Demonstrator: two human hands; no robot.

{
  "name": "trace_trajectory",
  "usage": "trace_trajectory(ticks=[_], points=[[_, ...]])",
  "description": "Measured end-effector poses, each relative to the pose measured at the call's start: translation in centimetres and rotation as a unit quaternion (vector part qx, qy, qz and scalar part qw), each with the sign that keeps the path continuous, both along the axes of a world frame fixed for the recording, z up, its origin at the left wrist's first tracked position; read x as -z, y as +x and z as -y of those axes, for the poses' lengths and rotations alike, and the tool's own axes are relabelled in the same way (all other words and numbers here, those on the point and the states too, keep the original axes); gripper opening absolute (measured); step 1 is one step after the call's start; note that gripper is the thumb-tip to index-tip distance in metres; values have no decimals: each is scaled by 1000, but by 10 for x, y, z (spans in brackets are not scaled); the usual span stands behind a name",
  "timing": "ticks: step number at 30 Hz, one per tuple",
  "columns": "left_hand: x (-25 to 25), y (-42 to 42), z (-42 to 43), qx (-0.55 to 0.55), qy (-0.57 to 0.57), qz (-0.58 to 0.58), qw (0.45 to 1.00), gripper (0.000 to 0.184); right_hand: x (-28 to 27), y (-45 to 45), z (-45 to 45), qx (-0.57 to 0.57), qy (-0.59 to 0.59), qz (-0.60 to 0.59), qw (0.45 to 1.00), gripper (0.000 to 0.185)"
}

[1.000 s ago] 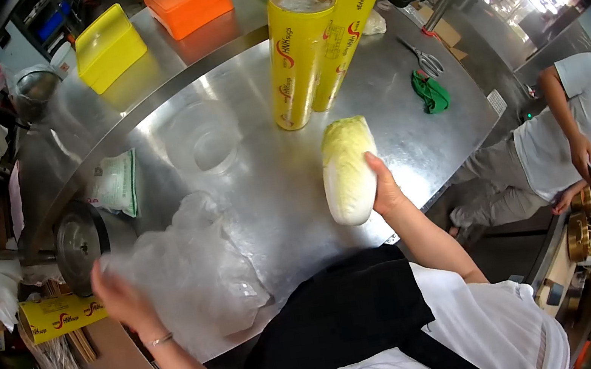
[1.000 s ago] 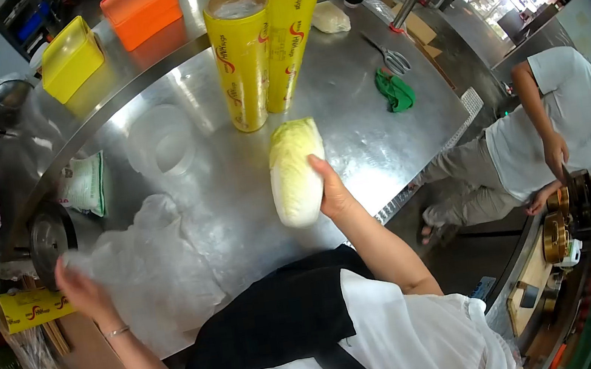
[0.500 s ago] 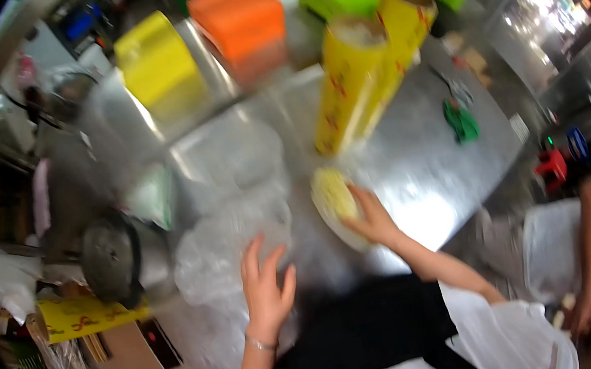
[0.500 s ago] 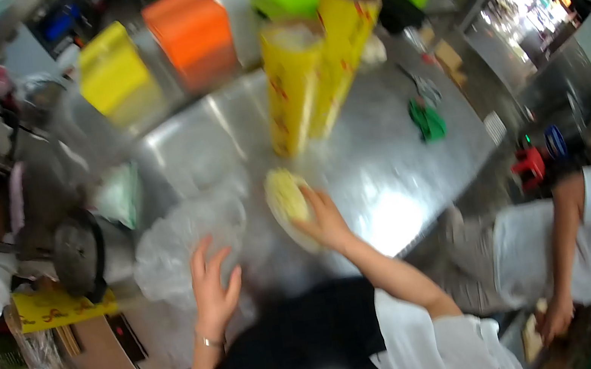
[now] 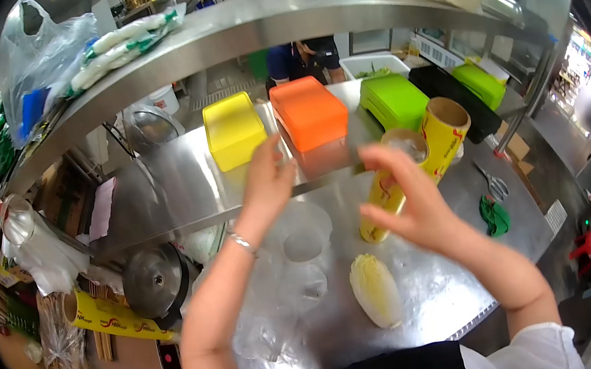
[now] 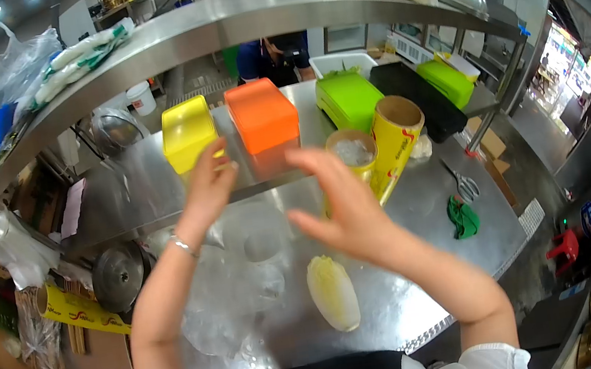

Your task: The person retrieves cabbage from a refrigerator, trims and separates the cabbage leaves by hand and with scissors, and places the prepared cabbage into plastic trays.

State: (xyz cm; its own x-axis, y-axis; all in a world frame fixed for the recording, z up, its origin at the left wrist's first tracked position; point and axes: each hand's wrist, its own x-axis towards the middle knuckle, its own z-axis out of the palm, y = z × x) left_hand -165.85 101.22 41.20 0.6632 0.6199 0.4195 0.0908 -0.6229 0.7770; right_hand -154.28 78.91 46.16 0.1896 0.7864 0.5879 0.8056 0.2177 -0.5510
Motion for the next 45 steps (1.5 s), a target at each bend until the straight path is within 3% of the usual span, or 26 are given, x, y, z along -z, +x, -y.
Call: trace_trajectory(ticks=[1,3,6,8,9,11,13,15,17,20,22,23,24,25,26,27,29,32,33,35,36,38,40,41,43,45], points=[[12,12,-3,-1,5,8,1000,44,-13,9,-23,32,3,5,999,67],[35,28,0,-92,235,59,966,41,-25,29,-75,73,27,66,995,86],[50,32,12,-141,306,-6,942,35,-2,48,-148,196,-130,69,969,112],[56,30,14,-118,296,-40,947,29,-2,37,-173,332,-262,123,898,117],[48,31,16,-115,282,-39,952,23,-8,34,-179,352,-302,37,885,119],[51,32,16,-104,288,-26,952,24,-1,32,-185,397,-301,-7,867,110],[56,31,15,-135,358,1,924,25,2,29,-186,365,-345,25,865,101],[57,33,15,-142,348,-4,927,26,17,33,-192,388,-305,63,867,93],[60,34,14,-140,317,-12,938,26,22,41,-197,377,-312,201,849,86],[58,33,14,-157,320,-2,934,26,16,44,-197,357,-274,196,871,82],[59,35,16,-150,334,-2,931,27,-1,45,-191,332,-261,27,906,77],[59,35,16,-157,331,-1,930,27,-7,42,-186,327,-262,32,908,77],[58,35,16,-156,330,-4,931,26,-14,37,-181,205,-190,-223,934,73],[58,35,17,-154,329,-7,932,26,-17,36,-177,67,-103,-462,879,70],[57,34,18,-158,328,-7,931,26,-12,45,-181,63,-142,-533,832,66],[57,34,19,-155,318,-22,935,28,-7,48,-175,60,-144,-531,833,66],[56,34,16,-153,310,-37,937,30,-13,17,-137,-78,-69,-678,727,68],[62,38,12,-118,290,9,950,18,0,-24,-60,-210,-17,-710,672,66],[68,41,14,-3,31,184,982,19,8,-33,-35,-252,-3,-718,649,64],[66,32,29,112,-250,328,904,20,31,-43,10,-333,22,-765,551,64],[63,19,34,75,-136,212,965,25,42,-43,31,-318,27,-775,546,64],[52,-9,60,57,-32,72,995,29,67,-39,68,-304,31,-780,546,74],[58,-40,99,50,36,142,988,44,84,-35,103,-269,29,-791,549,73],[67,-49,121,63,21,125,990,44,93,-34,117,-252,18,-788,562,71],[87,-61,170,266,-288,208,896,59,122,-28,144,-215,19,-817,535,71],[107,-58,203,308,-383,176,853,71,144,-25,168,-187,7,-844,503,70]])
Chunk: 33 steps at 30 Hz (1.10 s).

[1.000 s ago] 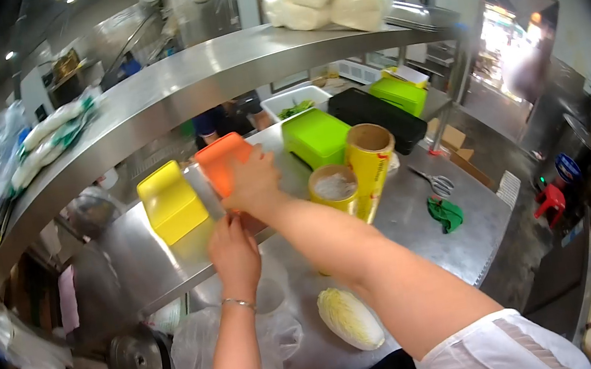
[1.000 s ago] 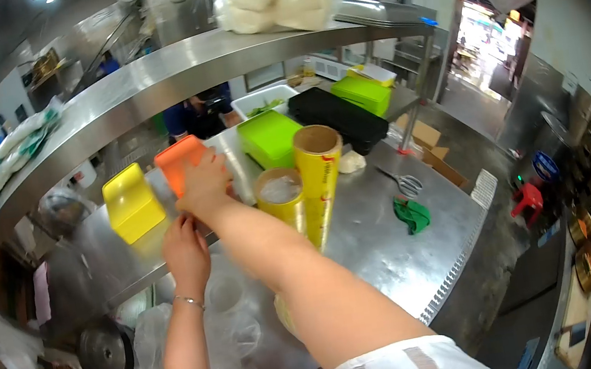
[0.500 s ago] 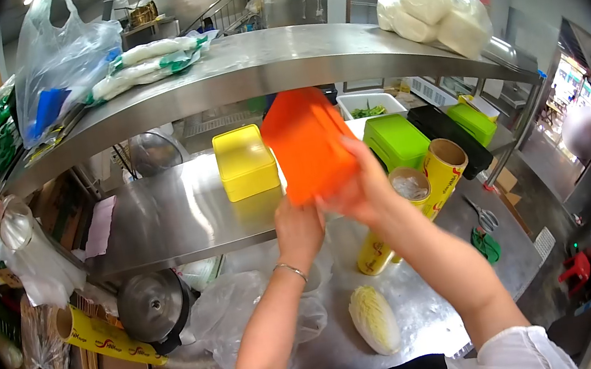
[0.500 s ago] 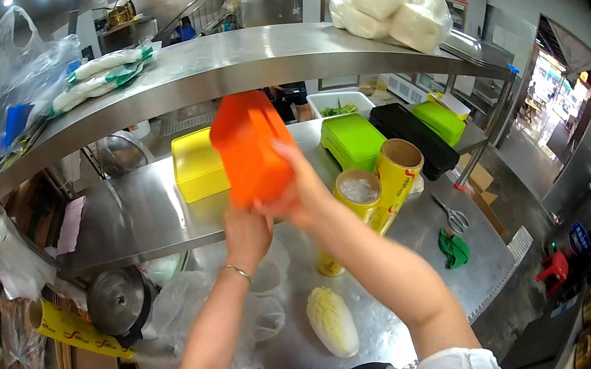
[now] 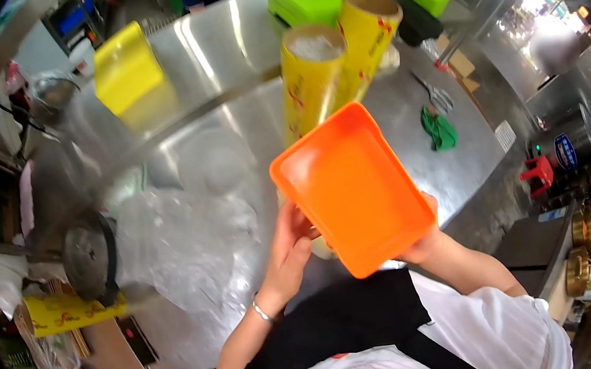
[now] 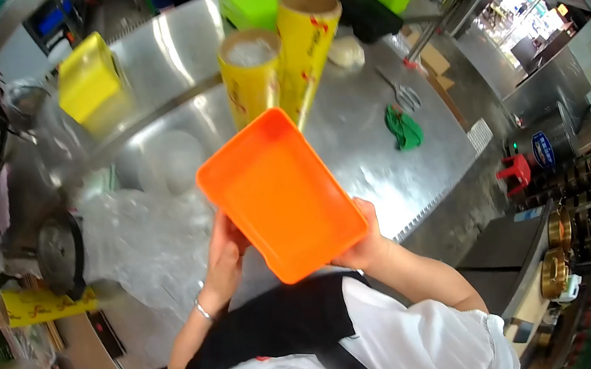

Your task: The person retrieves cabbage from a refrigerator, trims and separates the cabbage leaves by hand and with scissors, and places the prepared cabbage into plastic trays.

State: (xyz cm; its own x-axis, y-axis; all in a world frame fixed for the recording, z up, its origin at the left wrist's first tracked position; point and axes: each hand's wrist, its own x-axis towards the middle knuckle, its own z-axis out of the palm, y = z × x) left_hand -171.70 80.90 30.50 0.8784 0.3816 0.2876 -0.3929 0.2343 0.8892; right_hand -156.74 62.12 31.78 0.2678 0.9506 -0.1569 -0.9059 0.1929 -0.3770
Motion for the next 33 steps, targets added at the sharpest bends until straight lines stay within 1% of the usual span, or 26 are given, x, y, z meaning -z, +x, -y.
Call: trace_trajectory(ticks=[2,4,6,7,8,10,11,12,13,14,15,16,17,18,19,20,22,23,24,25,26,27,28,30,31,33], points=[[8,11,27,30,-120,-100,987,72,14,-2,8,3,-93,-33,995,69],[18,22,50,22,-167,-142,975,72,18,3,17,-19,-96,-23,995,63],[24,32,68,-11,-254,-194,947,69,47,15,38,42,-148,3,988,57],[22,37,73,-18,-274,-238,932,69,57,22,47,61,-211,47,974,55],[28,42,81,-23,-274,-245,930,69,64,32,57,56,-211,39,975,55],[52,57,95,-59,-203,-286,935,68,70,51,69,59,-273,223,934,55],[61,66,101,-62,-200,-287,935,68,71,59,72,29,-358,291,887,52],[70,76,107,-61,-178,-293,937,70,81,68,77,28,-354,291,888,52],[77,85,112,-61,-156,-300,939,72,101,78,82,8,-359,458,814,47],[83,93,117,-66,-154,-300,939,72,115,86,84,-11,-350,608,712,42],[87,101,120,-81,-159,-302,937,72,126,96,86,12,-362,619,697,31],[93,108,123,-98,-166,-303,933,71,127,105,86,9,-356,620,699,31],[102,113,124,-107,-165,-303,932,71,126,113,85,8,-378,679,629,28],[113,117,124,-112,-103,-303,941,67,127,119,84,9,-397,731,555,25],[114,119,124,-117,-41,-302,945,63,133,125,83,49,-351,736,577,24],[115,117,126,-127,-41,-304,943,63,136,130,85,45,-342,738,580,24],[114,111,133,-218,110,-349,905,55,138,142,90,70,-270,695,663,24],[105,106,135,-229,108,-353,901,55,140,150,95,93,-258,676,684,24],[94,96,137,-241,93,-349,901,52,136,163,102,69,-281,634,718,24],[88,86,139,-249,78,-345,902,50,143,179,111,82,-297,617,724,24],[89,75,141,-253,75,-349,899,50,125,192,115,86,-302,629,712,25],[89,64,144,-249,138,-389,877,49,128,212,124,81,-328,655,676,24],[90,57,148,-243,199,-426,849,48,121,226,131,83,-326,727,599,23],[103,57,155,-257,215,-435,836,49,114,242,140,38,-358,775,519,21],[102,64,158,-227,234,-471,819,52,121,245,145,19,-358,794,491,21],[102,80,161,-171,253,-509,805,56,136,235,152,-15,-341,800,495,33]])
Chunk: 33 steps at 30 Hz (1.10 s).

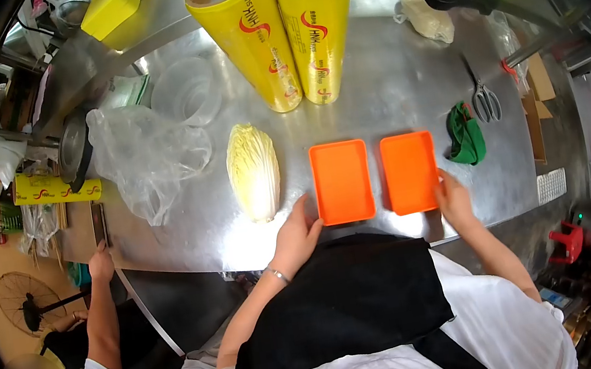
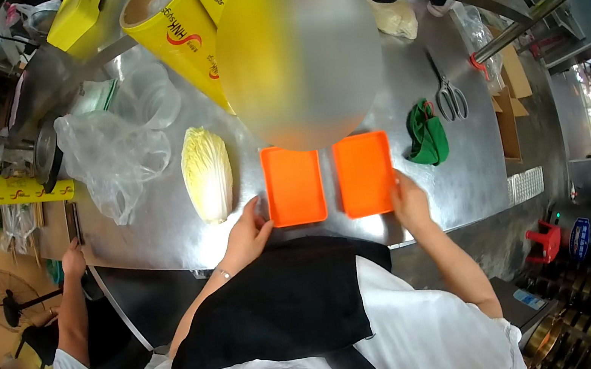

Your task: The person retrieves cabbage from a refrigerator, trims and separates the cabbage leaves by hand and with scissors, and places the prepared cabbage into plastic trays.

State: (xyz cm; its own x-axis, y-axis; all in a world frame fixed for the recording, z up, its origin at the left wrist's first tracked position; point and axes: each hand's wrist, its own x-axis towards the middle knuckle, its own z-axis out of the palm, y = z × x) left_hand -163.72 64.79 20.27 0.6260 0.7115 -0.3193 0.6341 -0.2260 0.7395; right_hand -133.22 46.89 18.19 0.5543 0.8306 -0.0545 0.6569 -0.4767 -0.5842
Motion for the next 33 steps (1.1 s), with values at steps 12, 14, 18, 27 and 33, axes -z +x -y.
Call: trace_trajectory(ticks=[12,14,18,27,33], points=[[49,37,-12,-38,63,-2,997,56,21,-14,-52,-4,73,-110,991,43],[48,31,-22,-55,50,-31,997,57,34,-13,-61,-6,55,-46,997,43],[27,30,-19,-66,45,-38,996,58,18,-18,-62,10,26,-43,999,39],[1,31,-16,-45,142,-84,985,57,17,-17,-61,40,28,-71,996,39],[-6,80,-37,98,303,60,946,46,20,-21,-62,47,41,-22,998,36]])
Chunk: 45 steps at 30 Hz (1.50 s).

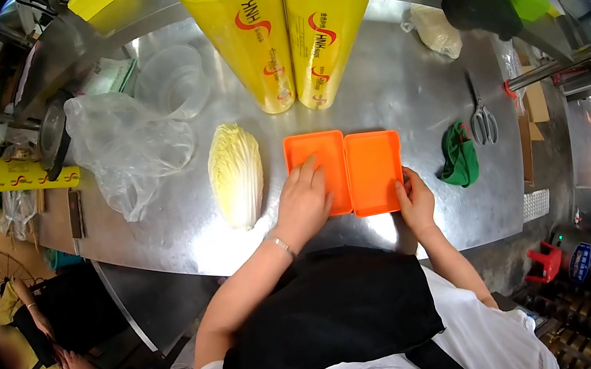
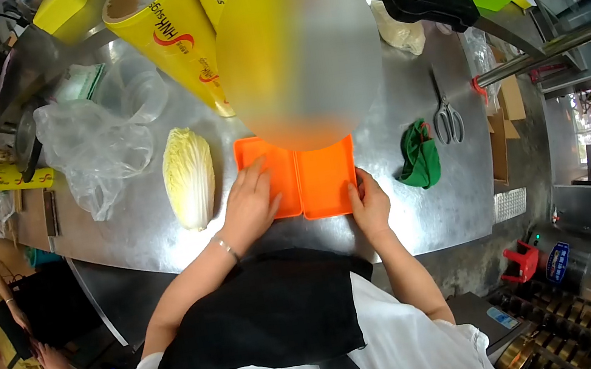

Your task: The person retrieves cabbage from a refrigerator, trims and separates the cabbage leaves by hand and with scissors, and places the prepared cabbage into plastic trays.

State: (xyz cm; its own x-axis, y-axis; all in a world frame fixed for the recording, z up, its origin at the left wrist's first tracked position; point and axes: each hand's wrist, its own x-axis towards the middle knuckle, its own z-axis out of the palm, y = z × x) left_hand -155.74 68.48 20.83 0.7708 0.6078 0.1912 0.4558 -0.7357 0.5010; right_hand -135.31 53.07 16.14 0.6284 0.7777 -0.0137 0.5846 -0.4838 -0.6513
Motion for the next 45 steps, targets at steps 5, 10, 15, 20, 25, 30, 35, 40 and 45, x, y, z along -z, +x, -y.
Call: trace_trajectory(ticks=[5,10,15,20,25,30,35,40,45], points=[[43,27,-16,-12,21,-45,999,56,3,-1,2,10,-4,-2,1000,34],[34,28,-24,33,-36,-148,988,63,12,0,2,16,35,8,999,31],[43,30,-19,28,-9,-139,990,64,15,4,4,2,23,5,1000,32],[-22,-6,-8,-42,-6,-19,999,69,2,6,3,12,-1,-88,996,34],[-29,-67,-19,-263,70,-103,957,93,1,6,10,43,130,-163,977,36],[5,-103,-35,-351,-138,60,924,98,-36,-15,-15,-23,204,-125,971,30],[3,-154,-23,-115,-659,499,551,89,-61,-58,-35,-151,156,-286,933,17],[-53,-163,28,-80,-601,580,543,102,-45,-94,-50,-203,65,-403,890,17],[-26,-246,18,-137,-506,592,612,96,-33,-99,-42,-219,68,-381,896,16]])
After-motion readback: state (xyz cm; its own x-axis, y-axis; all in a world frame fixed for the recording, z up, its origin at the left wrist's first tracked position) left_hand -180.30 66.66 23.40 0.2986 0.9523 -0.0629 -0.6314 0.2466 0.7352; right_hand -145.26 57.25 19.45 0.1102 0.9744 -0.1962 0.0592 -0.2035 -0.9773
